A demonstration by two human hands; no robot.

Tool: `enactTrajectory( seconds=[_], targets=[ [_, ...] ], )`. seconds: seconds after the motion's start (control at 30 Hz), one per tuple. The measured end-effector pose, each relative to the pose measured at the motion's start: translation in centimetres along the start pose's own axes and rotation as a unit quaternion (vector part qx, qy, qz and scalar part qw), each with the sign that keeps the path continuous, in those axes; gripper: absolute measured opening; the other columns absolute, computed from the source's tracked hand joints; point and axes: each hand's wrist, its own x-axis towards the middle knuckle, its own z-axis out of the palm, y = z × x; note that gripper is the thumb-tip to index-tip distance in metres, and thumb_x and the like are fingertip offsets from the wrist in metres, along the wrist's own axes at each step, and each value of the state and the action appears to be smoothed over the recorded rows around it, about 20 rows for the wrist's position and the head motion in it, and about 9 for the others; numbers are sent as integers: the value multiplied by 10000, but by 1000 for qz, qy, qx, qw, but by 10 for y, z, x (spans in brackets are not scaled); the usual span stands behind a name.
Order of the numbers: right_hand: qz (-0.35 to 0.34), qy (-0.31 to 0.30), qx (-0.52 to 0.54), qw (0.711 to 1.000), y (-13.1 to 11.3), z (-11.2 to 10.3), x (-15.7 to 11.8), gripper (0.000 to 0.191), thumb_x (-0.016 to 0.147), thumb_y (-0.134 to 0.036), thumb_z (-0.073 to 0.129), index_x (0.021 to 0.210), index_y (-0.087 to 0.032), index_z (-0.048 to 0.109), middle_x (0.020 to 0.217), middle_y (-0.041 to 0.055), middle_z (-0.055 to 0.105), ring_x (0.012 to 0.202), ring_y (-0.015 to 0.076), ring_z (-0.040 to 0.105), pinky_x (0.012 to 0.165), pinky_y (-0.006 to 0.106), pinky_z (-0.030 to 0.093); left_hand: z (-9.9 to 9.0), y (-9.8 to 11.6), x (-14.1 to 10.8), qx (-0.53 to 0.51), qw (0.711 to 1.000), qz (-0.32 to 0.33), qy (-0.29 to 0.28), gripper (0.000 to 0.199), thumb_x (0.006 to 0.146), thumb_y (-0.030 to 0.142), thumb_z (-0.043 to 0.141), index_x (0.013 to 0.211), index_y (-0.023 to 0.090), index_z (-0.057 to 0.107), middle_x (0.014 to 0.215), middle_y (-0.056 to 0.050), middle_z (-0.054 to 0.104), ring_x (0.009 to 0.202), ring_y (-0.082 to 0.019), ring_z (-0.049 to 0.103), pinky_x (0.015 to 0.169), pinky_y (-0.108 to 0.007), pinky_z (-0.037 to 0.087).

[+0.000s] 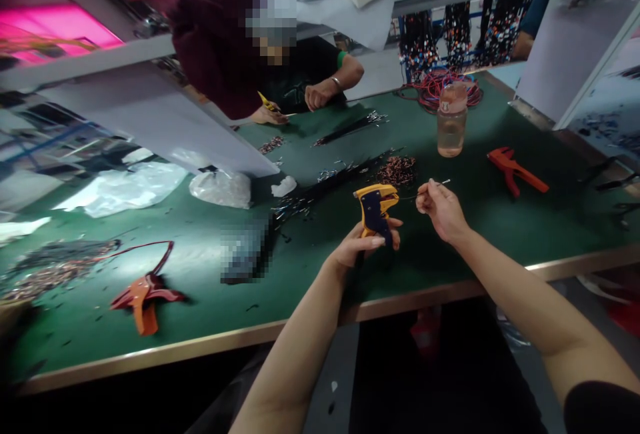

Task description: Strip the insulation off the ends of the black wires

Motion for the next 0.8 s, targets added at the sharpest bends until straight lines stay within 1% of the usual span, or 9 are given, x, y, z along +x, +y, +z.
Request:
enactTrajectory(
  seconds=[0.23, 0.4, 0.6, 0.7, 0.8],
  targets=[
    [6, 4, -18, 1000, 3, -1, 0, 468, 746, -680, 736, 753, -231, 604, 571, -46, 588, 524, 110, 555, 492, 243, 437, 1, 3, -1, 21, 1000, 2, -8, 484, 614, 365, 851, 1019, 125, 740, 802, -91, 741, 719, -217, 678, 753, -347, 513],
    [-3, -19, -43, 999, 4, -3, 1, 457, 794, -686, 678, 774, -238, 594, 582, -45, 587, 529, 118, 568, 497, 252, 450, 4, 5, -2, 36, 999, 0, 3, 449, 625, 386, 850, 977, 128, 746, 787, -93, 738, 717, -219, 673, 749, -345, 510],
    [6, -4, -15, 1000, 4, -1, -1, 448, 764, -660, 729, 762, -230, 606, 582, -46, 590, 525, 108, 565, 490, 238, 446, 5, 4, -1, 58, 998, 2, 7, 406, 649, 397, 846, 926, 123, 733, 759, -80, 722, 699, -201, 657, 743, -339, 498],
    [10, -14, -18, 1000, 4, -1, -1, 444, 775, -660, 719, 769, -230, 609, 583, -46, 589, 533, 111, 570, 498, 241, 454, 3, 3, 0, 75, 997, 1, -1, 383, 654, 403, 851, 882, 123, 720, 723, -67, 701, 666, -186, 642, 709, -328, 496],
    [14, -8, -12, 1000, 4, -2, -1, 438, 769, -653, 731, 770, -231, 611, 589, -45, 597, 535, 112, 571, 501, 246, 452, 4, 3, 0, 94, 996, 1, -1, 372, 660, 422, 853, 822, 126, 696, 668, -50, 669, 613, -167, 615, 658, -313, 486]
  ],
)
